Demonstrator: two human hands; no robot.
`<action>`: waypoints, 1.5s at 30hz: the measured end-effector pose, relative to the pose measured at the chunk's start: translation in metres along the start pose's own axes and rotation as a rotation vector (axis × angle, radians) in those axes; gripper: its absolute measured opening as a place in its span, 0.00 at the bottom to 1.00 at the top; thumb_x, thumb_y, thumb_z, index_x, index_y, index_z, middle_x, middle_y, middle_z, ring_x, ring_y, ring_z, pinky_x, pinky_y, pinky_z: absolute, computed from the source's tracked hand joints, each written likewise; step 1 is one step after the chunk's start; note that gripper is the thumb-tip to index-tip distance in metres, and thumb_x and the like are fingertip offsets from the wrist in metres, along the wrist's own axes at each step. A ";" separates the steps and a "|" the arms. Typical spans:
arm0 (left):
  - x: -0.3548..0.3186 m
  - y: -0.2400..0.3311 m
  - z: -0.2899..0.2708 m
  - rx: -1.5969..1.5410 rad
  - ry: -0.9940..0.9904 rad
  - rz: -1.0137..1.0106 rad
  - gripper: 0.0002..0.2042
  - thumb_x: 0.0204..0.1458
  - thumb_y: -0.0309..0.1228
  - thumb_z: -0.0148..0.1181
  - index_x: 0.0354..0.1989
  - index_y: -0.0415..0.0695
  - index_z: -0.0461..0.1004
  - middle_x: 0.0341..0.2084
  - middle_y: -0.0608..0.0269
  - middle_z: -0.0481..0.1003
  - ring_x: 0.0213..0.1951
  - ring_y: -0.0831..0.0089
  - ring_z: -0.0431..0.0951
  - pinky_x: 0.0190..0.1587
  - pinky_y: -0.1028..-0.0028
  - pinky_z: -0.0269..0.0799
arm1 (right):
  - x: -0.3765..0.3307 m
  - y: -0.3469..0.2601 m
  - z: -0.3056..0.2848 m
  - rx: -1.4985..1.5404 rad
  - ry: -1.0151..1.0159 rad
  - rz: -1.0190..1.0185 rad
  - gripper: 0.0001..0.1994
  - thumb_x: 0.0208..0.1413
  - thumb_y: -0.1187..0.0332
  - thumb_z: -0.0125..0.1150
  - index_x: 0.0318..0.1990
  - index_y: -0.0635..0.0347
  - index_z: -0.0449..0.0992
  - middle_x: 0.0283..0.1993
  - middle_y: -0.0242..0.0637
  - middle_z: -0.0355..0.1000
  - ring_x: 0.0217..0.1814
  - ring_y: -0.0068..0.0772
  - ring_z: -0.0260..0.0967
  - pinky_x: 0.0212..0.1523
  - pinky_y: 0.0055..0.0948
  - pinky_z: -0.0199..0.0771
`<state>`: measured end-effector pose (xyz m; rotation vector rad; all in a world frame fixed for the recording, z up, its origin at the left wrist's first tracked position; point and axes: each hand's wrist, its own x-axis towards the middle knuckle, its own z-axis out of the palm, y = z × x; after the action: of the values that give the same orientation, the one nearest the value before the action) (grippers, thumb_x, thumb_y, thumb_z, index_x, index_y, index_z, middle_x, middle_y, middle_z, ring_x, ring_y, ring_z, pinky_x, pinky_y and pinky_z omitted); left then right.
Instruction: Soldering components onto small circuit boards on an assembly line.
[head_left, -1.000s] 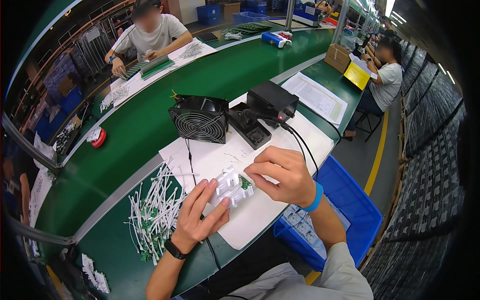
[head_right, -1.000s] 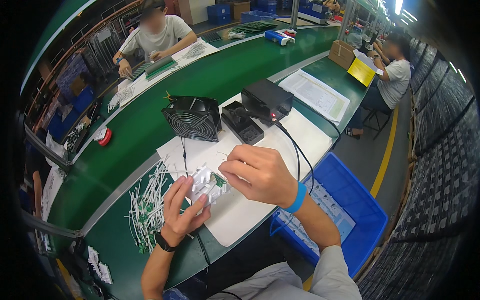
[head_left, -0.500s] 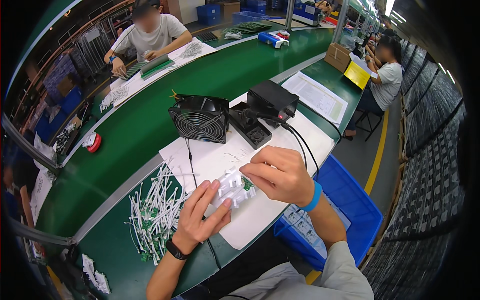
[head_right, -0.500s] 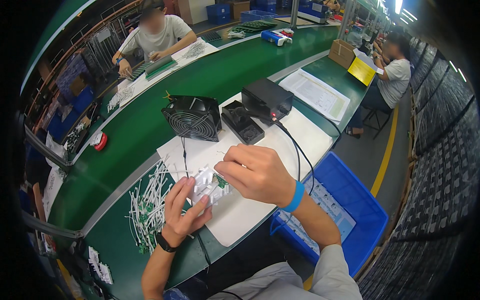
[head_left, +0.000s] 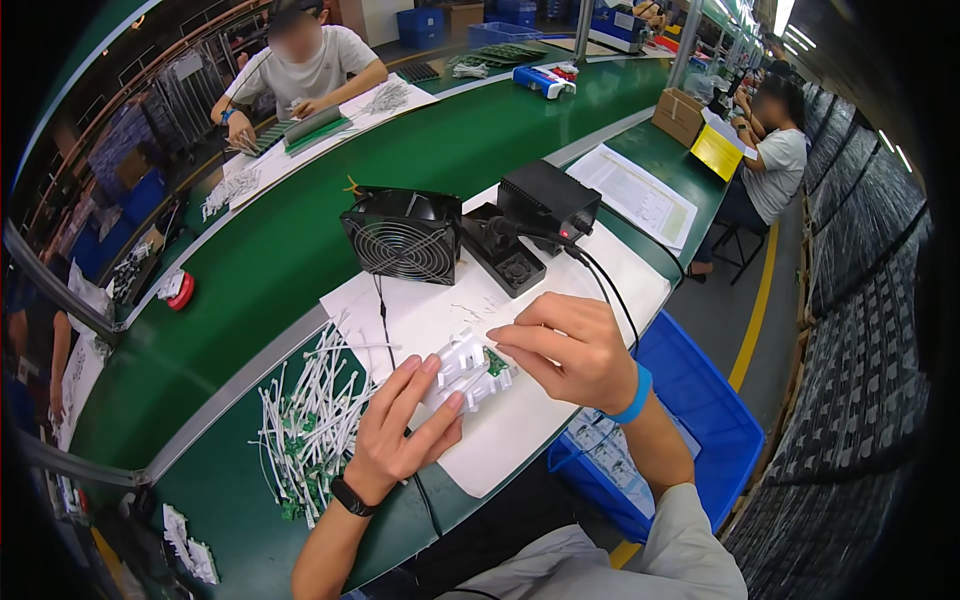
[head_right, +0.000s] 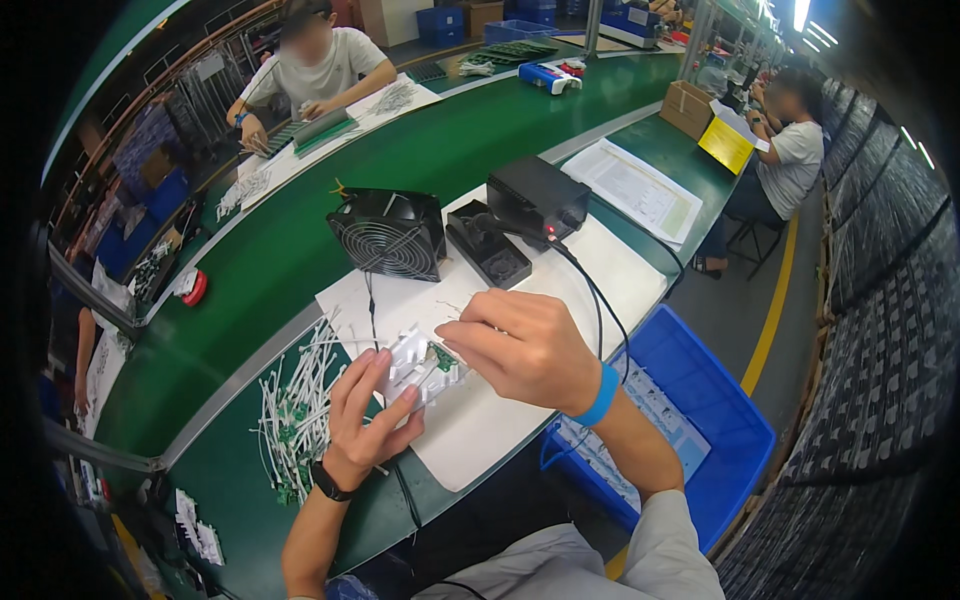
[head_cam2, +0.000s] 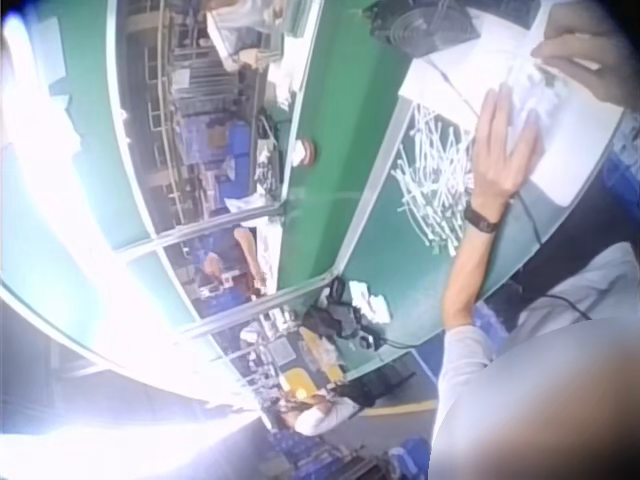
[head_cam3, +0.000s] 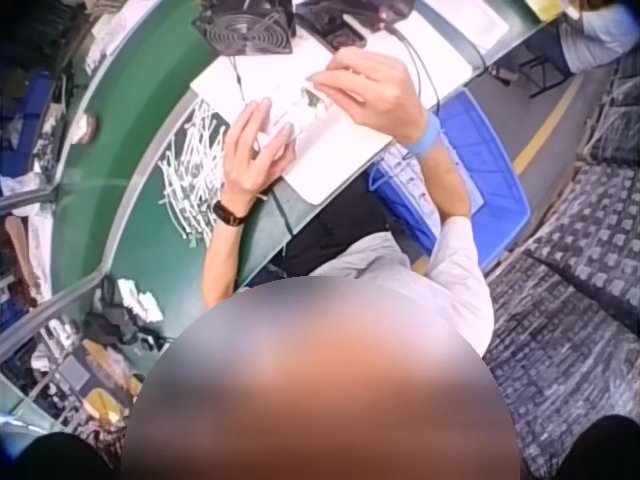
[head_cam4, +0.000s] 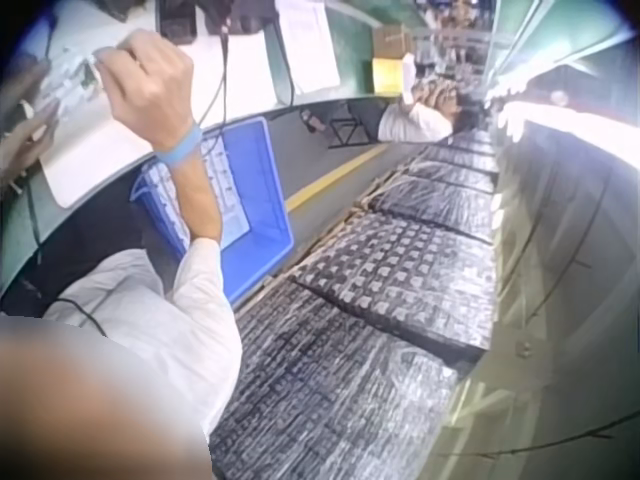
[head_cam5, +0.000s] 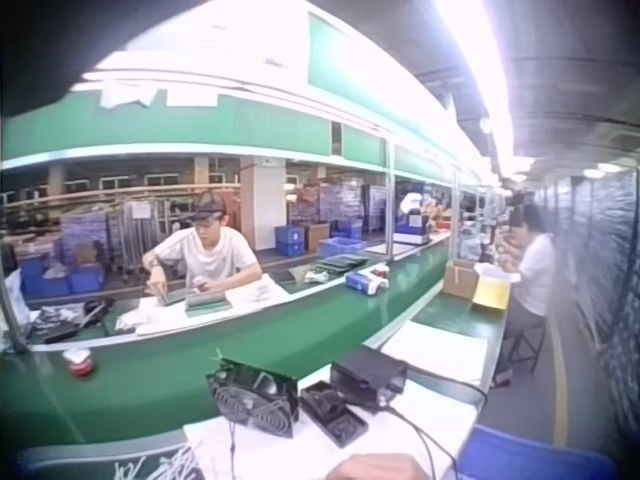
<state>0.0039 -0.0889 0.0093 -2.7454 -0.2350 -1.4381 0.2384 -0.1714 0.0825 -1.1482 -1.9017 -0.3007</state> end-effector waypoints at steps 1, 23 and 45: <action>0.000 0.000 0.000 -0.004 -0.003 0.004 0.21 0.42 0.24 0.73 0.49 0.48 0.80 0.55 0.45 0.76 0.56 0.50 0.76 0.57 0.62 0.78 | 0.000 0.000 -0.001 -0.007 -0.004 0.004 0.11 0.42 0.78 0.73 0.36 0.61 0.82 0.29 0.34 0.73 0.27 0.34 0.73 0.25 0.28 0.71; -0.004 -0.014 -0.004 0.054 0.058 -0.052 0.24 0.39 0.23 0.73 0.50 0.49 0.79 0.57 0.42 0.74 0.58 0.48 0.75 0.58 0.61 0.75 | -0.019 0.002 -0.006 0.117 -0.163 0.342 0.03 0.54 0.82 0.64 0.35 0.66 0.77 0.27 0.41 0.75 0.25 0.36 0.74 0.28 0.28 0.73; -0.001 0.001 -0.007 0.089 -0.021 0.085 0.18 0.48 0.27 0.70 0.49 0.49 0.81 0.56 0.48 0.75 0.56 0.52 0.75 0.56 0.64 0.80 | -0.003 -0.017 0.006 0.557 -0.051 0.445 0.06 0.58 0.77 0.60 0.39 0.71 0.80 0.34 0.44 0.78 0.36 0.36 0.76 0.40 0.28 0.74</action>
<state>-0.0016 -0.0908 0.0126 -2.6666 -0.1766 -1.3457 0.2217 -0.1796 0.0801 -1.1473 -1.5660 0.4784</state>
